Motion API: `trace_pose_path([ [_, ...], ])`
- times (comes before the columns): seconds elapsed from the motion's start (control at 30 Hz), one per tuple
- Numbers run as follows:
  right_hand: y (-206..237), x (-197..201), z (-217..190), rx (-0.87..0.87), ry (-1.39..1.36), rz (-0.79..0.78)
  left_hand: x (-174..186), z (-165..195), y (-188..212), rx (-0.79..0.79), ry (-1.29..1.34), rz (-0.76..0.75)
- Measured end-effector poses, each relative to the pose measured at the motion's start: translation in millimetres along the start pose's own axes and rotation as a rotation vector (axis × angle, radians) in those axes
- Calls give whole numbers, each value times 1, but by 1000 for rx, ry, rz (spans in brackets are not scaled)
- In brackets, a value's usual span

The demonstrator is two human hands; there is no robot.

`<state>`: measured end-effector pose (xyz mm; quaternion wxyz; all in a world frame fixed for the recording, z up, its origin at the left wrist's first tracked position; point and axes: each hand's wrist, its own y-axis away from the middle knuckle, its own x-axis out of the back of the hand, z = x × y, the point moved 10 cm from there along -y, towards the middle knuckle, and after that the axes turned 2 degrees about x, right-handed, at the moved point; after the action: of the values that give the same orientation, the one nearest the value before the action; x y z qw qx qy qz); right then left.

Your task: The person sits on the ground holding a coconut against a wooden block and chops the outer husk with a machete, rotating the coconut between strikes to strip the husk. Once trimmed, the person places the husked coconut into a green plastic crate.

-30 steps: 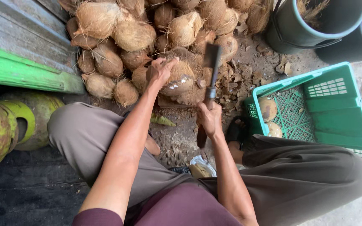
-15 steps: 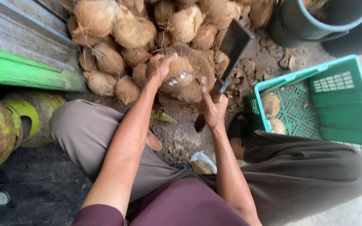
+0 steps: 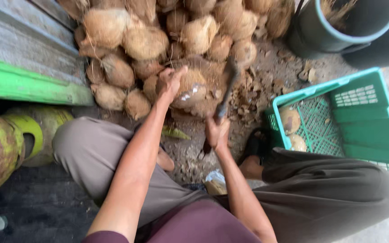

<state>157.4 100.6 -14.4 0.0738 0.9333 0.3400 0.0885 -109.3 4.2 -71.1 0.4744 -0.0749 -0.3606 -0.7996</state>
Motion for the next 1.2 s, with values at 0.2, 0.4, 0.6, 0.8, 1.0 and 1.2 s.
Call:
trace_pose_path([
  [0.2, 23, -31, 77, -509, -43, -228, 4, -5, 2, -76, 95, -28],
  [0.4, 32, -42, 81, -631, -363, -324, 18, -13, 14, -103, 41, -22],
  [0.6, 29, -16, 71, -560, -274, -203, -19, 4, 19, -148, 142, -133],
  [0.8, 21, -8, 43, -399, -43, -206, -20, 19, 13, -96, -140, 6],
  [1.0, 11, 15, -44, -100, -86, -75, -10, 25, 14, -116, -130, 93],
  [1.2, 1, 47, -90, 201, -191, -36, -14, 34, 10, -146, -238, 128],
])
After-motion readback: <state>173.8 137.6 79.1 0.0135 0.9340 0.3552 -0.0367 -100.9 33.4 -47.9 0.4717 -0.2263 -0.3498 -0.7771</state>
